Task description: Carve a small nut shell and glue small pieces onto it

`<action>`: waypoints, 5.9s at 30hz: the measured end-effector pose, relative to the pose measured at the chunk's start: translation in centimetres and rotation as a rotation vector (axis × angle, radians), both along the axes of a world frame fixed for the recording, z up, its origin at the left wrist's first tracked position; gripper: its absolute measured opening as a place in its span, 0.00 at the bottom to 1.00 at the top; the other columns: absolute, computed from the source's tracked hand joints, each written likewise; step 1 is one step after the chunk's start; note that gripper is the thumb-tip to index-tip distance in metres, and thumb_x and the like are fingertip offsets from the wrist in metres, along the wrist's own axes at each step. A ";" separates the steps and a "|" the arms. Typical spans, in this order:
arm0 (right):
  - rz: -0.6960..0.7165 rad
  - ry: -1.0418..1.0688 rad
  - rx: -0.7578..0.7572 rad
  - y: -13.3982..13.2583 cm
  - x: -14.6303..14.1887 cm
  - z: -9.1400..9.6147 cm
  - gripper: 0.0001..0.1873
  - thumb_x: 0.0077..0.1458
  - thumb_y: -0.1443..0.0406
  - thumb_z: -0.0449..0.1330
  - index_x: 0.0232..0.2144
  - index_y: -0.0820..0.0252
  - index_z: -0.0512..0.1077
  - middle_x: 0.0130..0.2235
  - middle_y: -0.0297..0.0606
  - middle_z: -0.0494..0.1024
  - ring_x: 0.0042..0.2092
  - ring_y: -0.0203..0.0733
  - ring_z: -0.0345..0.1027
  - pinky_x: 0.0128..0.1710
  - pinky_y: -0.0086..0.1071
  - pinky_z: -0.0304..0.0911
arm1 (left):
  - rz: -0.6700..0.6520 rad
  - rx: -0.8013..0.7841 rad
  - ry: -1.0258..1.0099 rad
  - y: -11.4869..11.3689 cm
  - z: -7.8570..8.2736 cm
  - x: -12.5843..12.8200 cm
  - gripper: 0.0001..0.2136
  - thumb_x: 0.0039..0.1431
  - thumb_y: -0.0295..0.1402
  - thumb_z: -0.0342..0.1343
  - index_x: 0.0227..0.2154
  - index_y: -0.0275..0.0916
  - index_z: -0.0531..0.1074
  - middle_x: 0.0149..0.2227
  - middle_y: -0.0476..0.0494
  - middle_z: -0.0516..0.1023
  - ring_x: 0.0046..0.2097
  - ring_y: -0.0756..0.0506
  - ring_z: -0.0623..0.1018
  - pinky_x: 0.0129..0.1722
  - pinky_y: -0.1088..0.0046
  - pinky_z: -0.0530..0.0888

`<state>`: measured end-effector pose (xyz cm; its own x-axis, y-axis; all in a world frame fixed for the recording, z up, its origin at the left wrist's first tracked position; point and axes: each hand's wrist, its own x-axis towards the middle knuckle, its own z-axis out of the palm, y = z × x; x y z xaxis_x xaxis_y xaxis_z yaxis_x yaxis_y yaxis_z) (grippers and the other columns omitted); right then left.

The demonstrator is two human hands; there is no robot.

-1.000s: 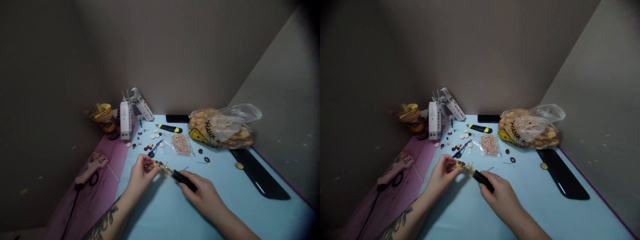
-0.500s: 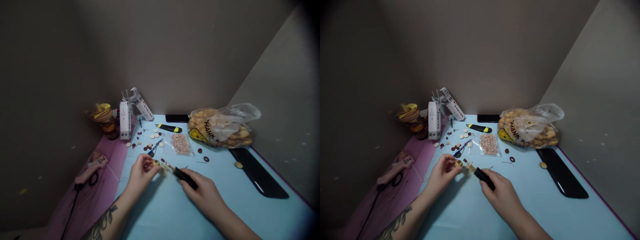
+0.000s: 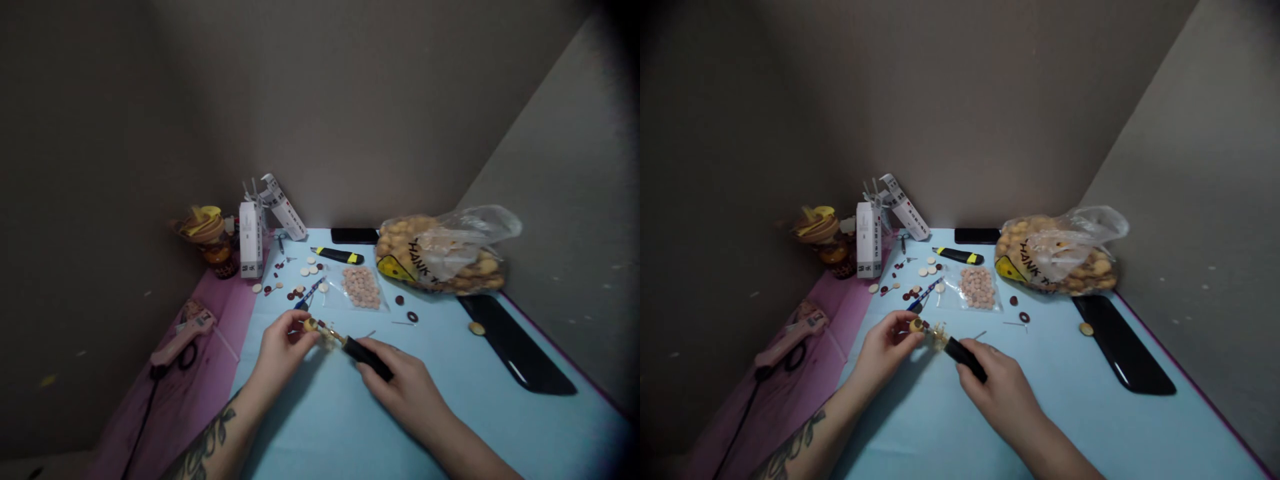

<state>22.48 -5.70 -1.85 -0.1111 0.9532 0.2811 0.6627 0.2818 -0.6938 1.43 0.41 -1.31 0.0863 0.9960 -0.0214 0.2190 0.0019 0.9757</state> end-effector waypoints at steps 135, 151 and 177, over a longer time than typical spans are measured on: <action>-0.021 -0.010 0.095 -0.3 -0.2 -0.1 0.16 0.54 0.66 0.57 0.45 0.61 0.74 0.42 0.43 0.82 0.41 0.44 0.78 0.42 0.33 0.74 | 0.007 -0.137 -0.347 -0.3 1.2 0.5 0.15 0.44 0.28 0.65 0.33 0.40 0.65 0.29 0.52 0.77 0.31 0.52 0.76 0.36 0.73 0.71; -0.026 -0.027 0.078 -0.2 -0.1 -0.3 0.16 0.55 0.66 0.56 0.46 0.62 0.73 0.42 0.43 0.82 0.42 0.45 0.78 0.42 0.35 0.73 | 0.016 -0.141 -0.337 -0.2 1.2 0.6 0.16 0.44 0.28 0.65 0.32 0.39 0.64 0.28 0.53 0.76 0.30 0.52 0.76 0.34 0.74 0.70; -0.025 0.026 0.049 -0.4 -0.6 0.1 0.16 0.54 0.66 0.56 0.46 0.57 0.74 0.43 0.41 0.82 0.42 0.45 0.78 0.42 0.37 0.73 | 0.062 -0.106 -0.264 -0.1 0.9 0.5 0.16 0.42 0.29 0.66 0.31 0.41 0.64 0.28 0.52 0.75 0.30 0.50 0.76 0.34 0.70 0.72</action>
<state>21.92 -6.05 -1.78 -0.0795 0.9405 0.3303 0.6517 0.2998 -0.6967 1.94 0.30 -0.44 0.0420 0.9930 -0.1105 -0.0463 0.1124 0.9926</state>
